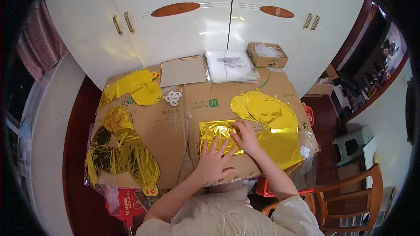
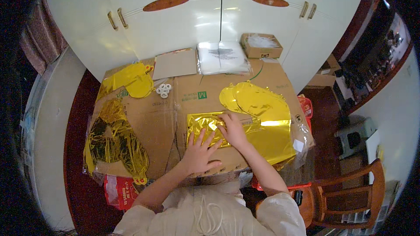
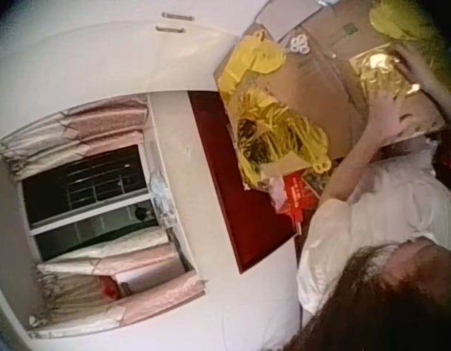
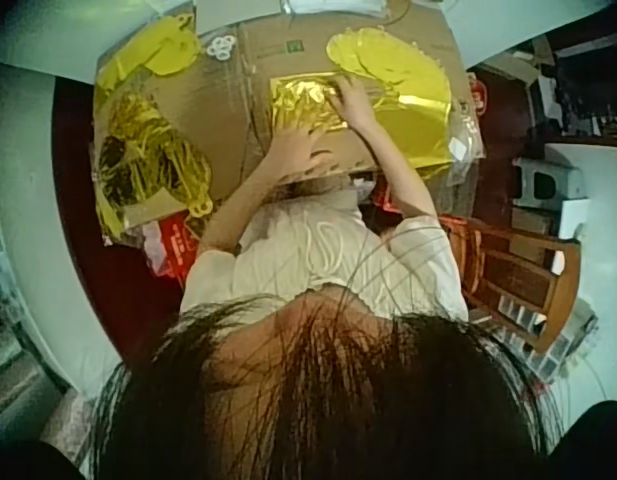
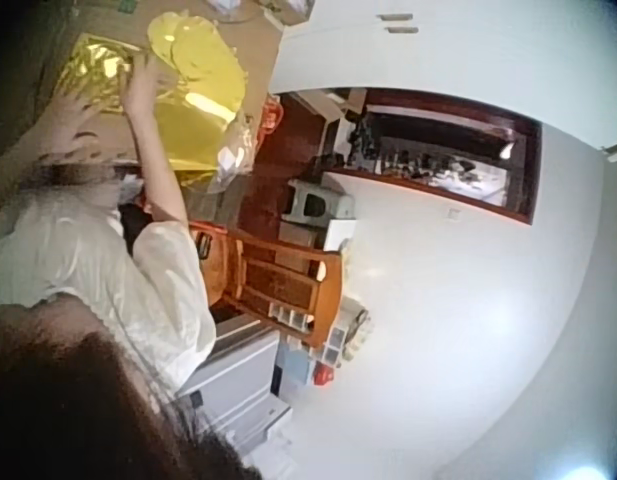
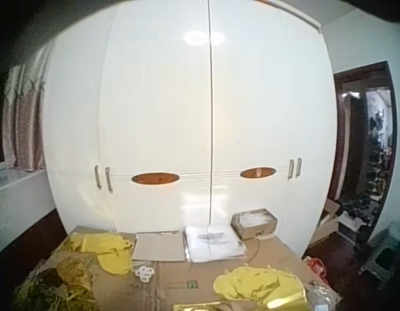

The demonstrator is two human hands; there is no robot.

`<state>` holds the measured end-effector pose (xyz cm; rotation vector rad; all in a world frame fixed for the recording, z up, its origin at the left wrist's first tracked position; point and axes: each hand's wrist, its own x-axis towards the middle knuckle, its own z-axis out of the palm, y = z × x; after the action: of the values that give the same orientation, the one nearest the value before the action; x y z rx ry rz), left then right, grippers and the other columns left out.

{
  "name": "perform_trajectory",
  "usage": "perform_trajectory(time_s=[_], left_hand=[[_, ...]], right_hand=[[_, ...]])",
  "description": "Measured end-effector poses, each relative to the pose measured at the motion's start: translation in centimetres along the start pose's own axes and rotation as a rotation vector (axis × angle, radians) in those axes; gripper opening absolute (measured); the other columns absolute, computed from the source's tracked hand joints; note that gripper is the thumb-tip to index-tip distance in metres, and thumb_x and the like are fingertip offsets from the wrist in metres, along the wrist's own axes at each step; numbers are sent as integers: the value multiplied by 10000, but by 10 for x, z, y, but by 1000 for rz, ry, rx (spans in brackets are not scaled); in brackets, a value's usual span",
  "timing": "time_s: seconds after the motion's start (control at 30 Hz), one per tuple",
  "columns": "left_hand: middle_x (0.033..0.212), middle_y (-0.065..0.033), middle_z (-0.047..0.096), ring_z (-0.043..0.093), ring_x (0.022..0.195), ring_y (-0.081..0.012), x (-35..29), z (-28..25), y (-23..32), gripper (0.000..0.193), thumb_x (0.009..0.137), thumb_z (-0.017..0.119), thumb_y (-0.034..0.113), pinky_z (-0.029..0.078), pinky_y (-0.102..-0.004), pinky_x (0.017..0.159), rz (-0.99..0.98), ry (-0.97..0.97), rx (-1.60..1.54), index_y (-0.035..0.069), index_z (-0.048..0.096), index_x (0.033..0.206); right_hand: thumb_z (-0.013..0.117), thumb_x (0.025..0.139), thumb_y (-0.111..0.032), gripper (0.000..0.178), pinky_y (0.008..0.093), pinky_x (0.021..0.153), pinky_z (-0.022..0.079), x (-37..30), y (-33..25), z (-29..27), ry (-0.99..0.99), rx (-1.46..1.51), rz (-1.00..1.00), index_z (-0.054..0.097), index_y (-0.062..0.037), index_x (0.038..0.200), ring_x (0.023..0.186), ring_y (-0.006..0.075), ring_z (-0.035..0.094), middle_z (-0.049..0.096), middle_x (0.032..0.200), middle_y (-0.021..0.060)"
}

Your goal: Folding foil balloons and placing them into yellow envelopes.

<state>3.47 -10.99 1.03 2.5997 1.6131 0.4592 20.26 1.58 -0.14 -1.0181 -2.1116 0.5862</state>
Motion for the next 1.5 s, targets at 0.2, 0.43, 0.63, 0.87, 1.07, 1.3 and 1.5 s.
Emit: perform_trajectory(time_s=[0.2,0.43,0.63,0.87,1.07,1.3,1.5], left_hand=[[1516,-201,354,251,1406,-486,1,2,1,813,834,538,706,188,-729,1064,-24,-3,13,186,459,1454],[1527,-207,339,236,1416,-490,2,2,1,822,831,543,704,178,-728,1066,-26,-38,16,184,449,1460],[1541,-215,313,211,1427,-490,2,3,1,835,829,542,705,163,-723,1072,-36,-55,24,181,436,1471],[1544,-228,298,212,1426,-493,2,3,0,848,832,537,707,170,-725,1069,-25,-51,30,168,424,1477],[1530,-247,312,225,1419,-498,2,1,1,848,835,530,708,168,-728,1069,-26,-38,33,144,444,1462],[1533,-259,304,229,1405,-527,2,2,2,837,844,516,707,160,-733,1068,-41,-35,41,135,459,1452],[1516,-222,353,284,1386,-505,0,0,4,766,856,550,651,185,-740,1048,-62,-18,39,156,481,1436]], right_hand=[[689,841,-67,282,451,1002,429,-12,-20,-23,49,-160,-172,633,-45,1117,1165,350,564,598,1238,157],[684,823,-114,345,534,1142,302,-53,-25,-32,-145,-388,-230,668,-81,1166,1219,243,568,654,1199,82],[659,854,-150,325,546,1154,281,-63,-10,-25,-167,-428,-214,688,-86,1171,1250,234,559,658,1237,70],[623,854,-65,199,474,938,459,-32,-13,-43,-45,-146,-77,701,-64,1037,1028,301,642,708,1024,112],[611,842,-33,234,434,862,499,30,20,-34,-34,-87,-176,689,-41,1062,963,354,642,694,974,156],[634,800,11,294,399,920,494,69,40,-20,-353,-95,-406,721,-72,1068,1054,290,625,690,1113,70],[669,771,-39,233,361,864,508,54,46,-24,-321,-26,-398,741,-109,981,1001,254,619,665,995,43]])
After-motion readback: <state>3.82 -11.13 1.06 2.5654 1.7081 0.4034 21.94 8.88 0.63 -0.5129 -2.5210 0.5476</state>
